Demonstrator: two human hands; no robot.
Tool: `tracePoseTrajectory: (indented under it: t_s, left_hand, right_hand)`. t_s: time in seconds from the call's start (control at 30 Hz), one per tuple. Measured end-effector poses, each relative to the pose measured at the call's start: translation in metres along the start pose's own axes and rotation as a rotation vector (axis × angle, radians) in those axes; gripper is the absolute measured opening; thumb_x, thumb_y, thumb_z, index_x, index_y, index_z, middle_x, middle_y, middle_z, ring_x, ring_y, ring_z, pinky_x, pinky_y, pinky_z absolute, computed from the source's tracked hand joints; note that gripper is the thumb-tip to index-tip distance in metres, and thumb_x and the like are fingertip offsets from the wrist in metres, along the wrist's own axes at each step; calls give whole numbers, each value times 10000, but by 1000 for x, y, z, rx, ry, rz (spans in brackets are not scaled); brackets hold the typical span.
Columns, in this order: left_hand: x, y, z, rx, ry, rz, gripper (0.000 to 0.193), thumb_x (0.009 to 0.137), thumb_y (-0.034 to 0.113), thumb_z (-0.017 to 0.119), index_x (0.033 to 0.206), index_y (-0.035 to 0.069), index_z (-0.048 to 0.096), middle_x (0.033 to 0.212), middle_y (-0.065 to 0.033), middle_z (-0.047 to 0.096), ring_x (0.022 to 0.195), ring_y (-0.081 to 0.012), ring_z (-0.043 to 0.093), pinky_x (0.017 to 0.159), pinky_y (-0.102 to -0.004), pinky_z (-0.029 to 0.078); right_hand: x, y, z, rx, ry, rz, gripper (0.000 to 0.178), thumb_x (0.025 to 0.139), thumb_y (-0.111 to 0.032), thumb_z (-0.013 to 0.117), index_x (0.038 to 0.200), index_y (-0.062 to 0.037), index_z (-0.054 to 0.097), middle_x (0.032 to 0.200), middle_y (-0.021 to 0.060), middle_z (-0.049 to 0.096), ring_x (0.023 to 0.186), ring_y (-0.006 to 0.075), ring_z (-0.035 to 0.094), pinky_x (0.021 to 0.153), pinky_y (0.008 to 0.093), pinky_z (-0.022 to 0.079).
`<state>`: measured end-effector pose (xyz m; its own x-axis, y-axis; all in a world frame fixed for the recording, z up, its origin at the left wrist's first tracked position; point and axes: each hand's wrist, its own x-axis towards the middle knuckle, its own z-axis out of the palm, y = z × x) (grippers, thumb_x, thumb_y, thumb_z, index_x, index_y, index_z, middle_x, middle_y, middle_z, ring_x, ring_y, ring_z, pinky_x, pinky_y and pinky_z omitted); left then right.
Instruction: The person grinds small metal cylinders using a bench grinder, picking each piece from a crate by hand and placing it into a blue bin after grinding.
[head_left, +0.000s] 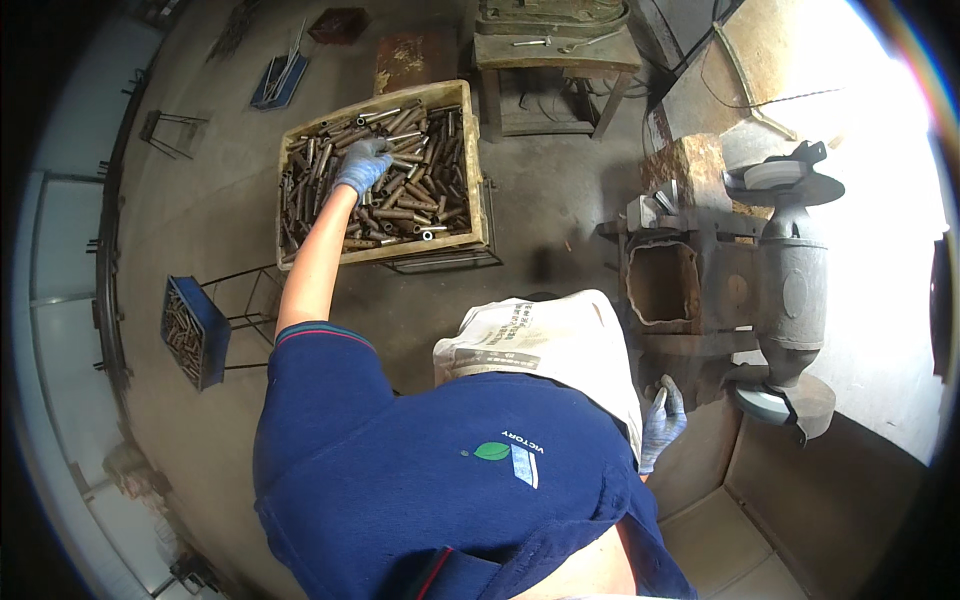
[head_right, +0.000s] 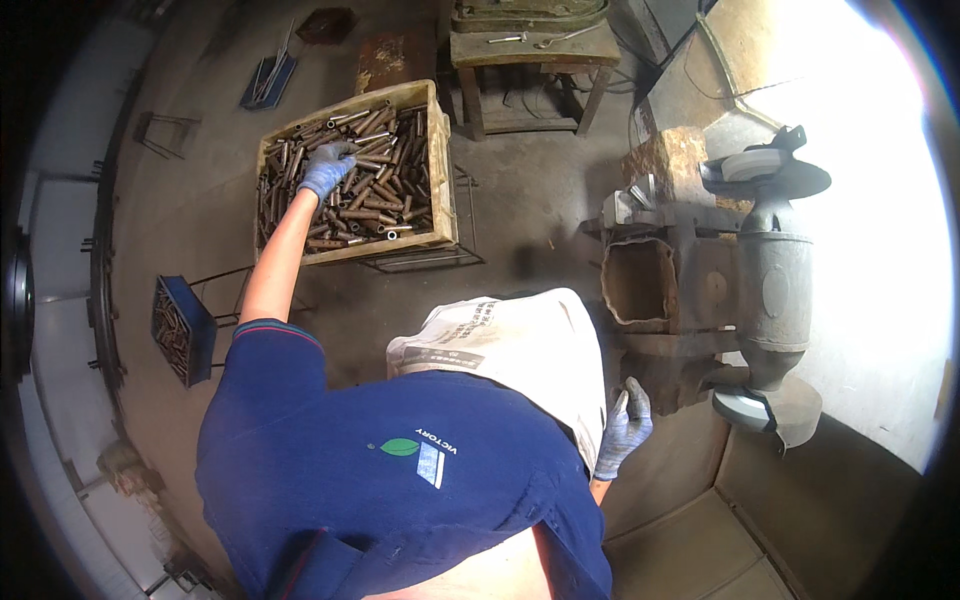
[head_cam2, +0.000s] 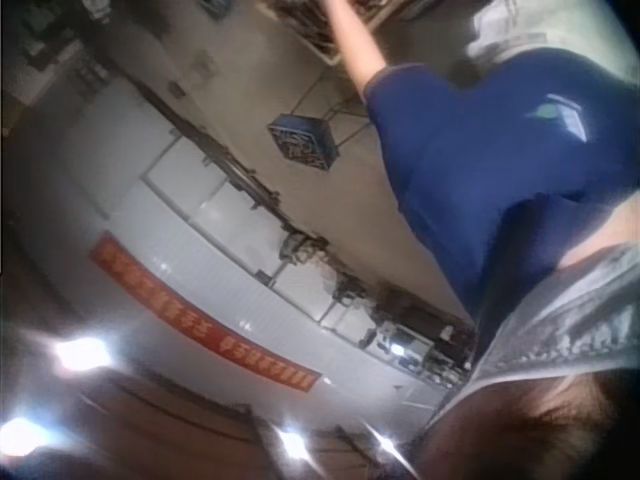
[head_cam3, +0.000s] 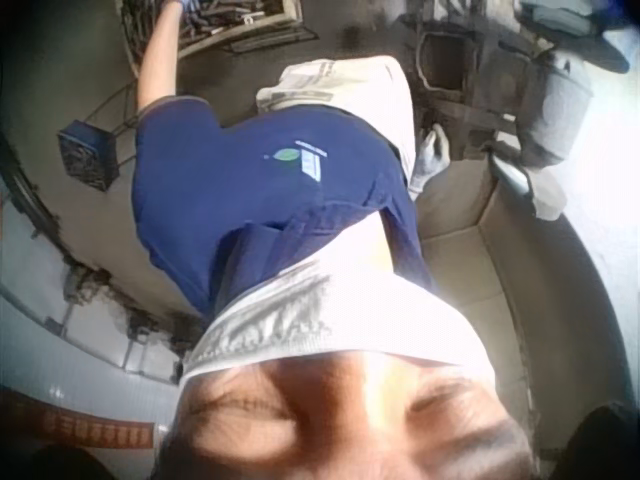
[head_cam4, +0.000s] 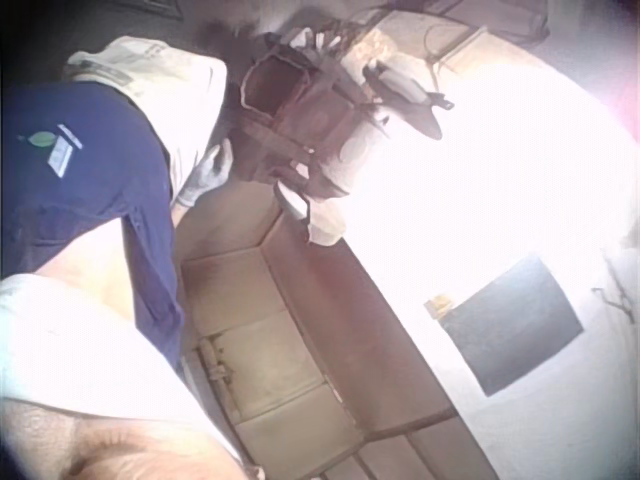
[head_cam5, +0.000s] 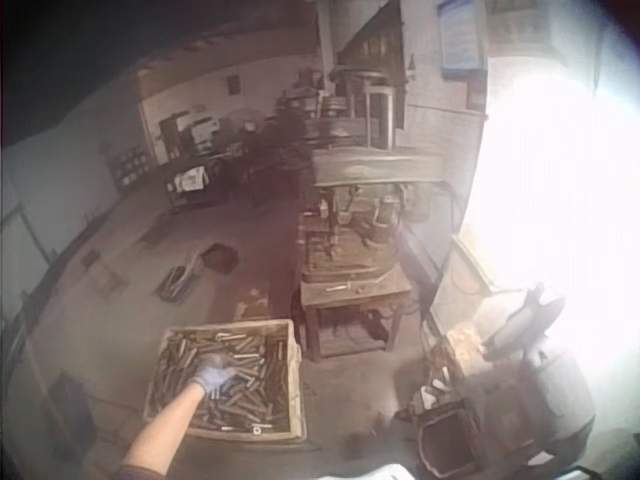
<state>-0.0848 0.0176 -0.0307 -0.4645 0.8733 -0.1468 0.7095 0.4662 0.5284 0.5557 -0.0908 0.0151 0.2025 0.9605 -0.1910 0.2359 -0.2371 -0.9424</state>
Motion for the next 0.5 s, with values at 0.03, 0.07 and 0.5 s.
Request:
tracePoseTrajectory:
  t_s: [0.03, 0.07, 0.5]
  left_hand:
    - [-2, 8, -2, 21, -25, -21, 340, 765, 151, 640, 1080, 24, 632, 1078, -164, 639, 983, -254, 628, 860, -301, 468]
    - [1, 7, 0, 12, 0, 10, 365, 768, 148, 639, 1112, 28, 617, 1103, -164, 629, 1014, -253, 617, 884, -305, 463]
    - [-32, 66, 10, 610, -443, 206, 366, 743, 182, 610, 1103, 114, 618, 1053, -159, 622, 989, -323, 589, 848, -408, 472]
  right_hand:
    - [-1, 1, 0, -31, -2, -15, 224, 886, -46, 565, 1084, 55, 597, 1056, 116, 624, 948, 177, 585, 823, 283, 505]
    - [-3, 5, 1, -60, -2, -29, 226, 886, -48, 568, 1084, 55, 597, 1062, 117, 624, 955, 180, 585, 826, 283, 501]
    - [-28, 8, -4, -65, 159, 23, 242, 902, -134, 562, 1052, 42, 632, 996, 113, 651, 860, 167, 596, 790, 281, 489]
